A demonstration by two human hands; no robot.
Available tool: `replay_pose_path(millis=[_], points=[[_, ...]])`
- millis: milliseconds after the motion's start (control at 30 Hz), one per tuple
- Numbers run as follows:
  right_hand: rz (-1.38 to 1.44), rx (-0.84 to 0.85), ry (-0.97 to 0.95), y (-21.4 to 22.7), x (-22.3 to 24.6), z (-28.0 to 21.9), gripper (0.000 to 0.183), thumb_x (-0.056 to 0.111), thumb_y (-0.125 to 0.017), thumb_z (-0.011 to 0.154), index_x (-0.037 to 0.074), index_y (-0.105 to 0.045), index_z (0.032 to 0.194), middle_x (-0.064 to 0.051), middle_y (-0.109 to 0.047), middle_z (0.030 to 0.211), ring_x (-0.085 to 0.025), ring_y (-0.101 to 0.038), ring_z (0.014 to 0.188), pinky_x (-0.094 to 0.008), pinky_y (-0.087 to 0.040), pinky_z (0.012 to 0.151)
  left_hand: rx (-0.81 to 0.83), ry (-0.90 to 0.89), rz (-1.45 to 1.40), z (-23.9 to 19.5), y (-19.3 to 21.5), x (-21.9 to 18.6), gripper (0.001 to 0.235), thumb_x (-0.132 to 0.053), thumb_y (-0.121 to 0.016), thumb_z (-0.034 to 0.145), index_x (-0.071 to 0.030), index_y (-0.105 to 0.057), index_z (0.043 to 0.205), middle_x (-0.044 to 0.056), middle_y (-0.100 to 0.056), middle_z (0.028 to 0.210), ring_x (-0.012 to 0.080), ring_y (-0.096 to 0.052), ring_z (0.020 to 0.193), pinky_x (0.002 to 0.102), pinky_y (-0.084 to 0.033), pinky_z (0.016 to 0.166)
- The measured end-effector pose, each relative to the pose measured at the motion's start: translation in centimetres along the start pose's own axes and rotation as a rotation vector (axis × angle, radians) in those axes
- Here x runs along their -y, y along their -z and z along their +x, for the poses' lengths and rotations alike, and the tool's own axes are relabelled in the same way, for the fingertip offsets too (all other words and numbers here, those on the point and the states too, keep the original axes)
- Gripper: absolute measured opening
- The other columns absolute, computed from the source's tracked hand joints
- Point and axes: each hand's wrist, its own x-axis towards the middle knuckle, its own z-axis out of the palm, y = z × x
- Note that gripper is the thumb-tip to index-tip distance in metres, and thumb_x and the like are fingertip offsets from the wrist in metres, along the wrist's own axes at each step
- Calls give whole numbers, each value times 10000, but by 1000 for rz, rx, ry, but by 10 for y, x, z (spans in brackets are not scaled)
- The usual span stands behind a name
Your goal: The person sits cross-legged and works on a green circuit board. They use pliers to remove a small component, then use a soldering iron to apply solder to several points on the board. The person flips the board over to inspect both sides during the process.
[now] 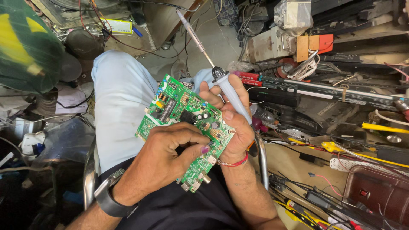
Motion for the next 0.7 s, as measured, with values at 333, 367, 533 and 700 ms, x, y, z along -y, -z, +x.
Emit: replay_pose_path(millis=[333, 367, 533, 700], points=[[-48, 52, 25, -6, 0, 1, 631, 46, -514, 971, -5, -351, 1579, -272, -579, 1326, -364, -607, 1315, -510, -334, 1298, -15, -39, 84, 1, 4, -5, 160, -39, -722, 886, -32, -743, 1044, 82, -753, 964, 213, -748, 817, 313, -572, 705], [-56, 49, 24, -8, 1, 1, 650, 47, -511, 966, -4, -347, 1593, -274, -578, 1324, -362, -606, 1318, -512, -334, 1289, -11, -48, 93, 1, 4, -5, 161, -38, -724, 884, -33, -745, 1044, 83, -755, 967, 218, -750, 827, 315, -575, 711], [-84, 51, 27, -12, 1, -2, 655, 54, -513, 968, -12, -338, 1596, -262, -576, 1334, -357, -617, 1306, -514, -314, 1318, -15, -44, 81, -1, 6, -3, 148, -44, -731, 884, -38, -753, 1031, 77, -764, 971, 221, -764, 843, 312, -588, 726], [-100, 66, 44, -17, 1, -2, 627, 61, -520, 974, -28, -343, 1570, -241, -582, 1335, -353, -631, 1293, -515, -297, 1348, 15, -50, 112, -2, 8, -2, 157, -60, -748, 867, -46, -759, 1023, 74, -765, 962, 221, -761, 839, 314, -584, 725]])
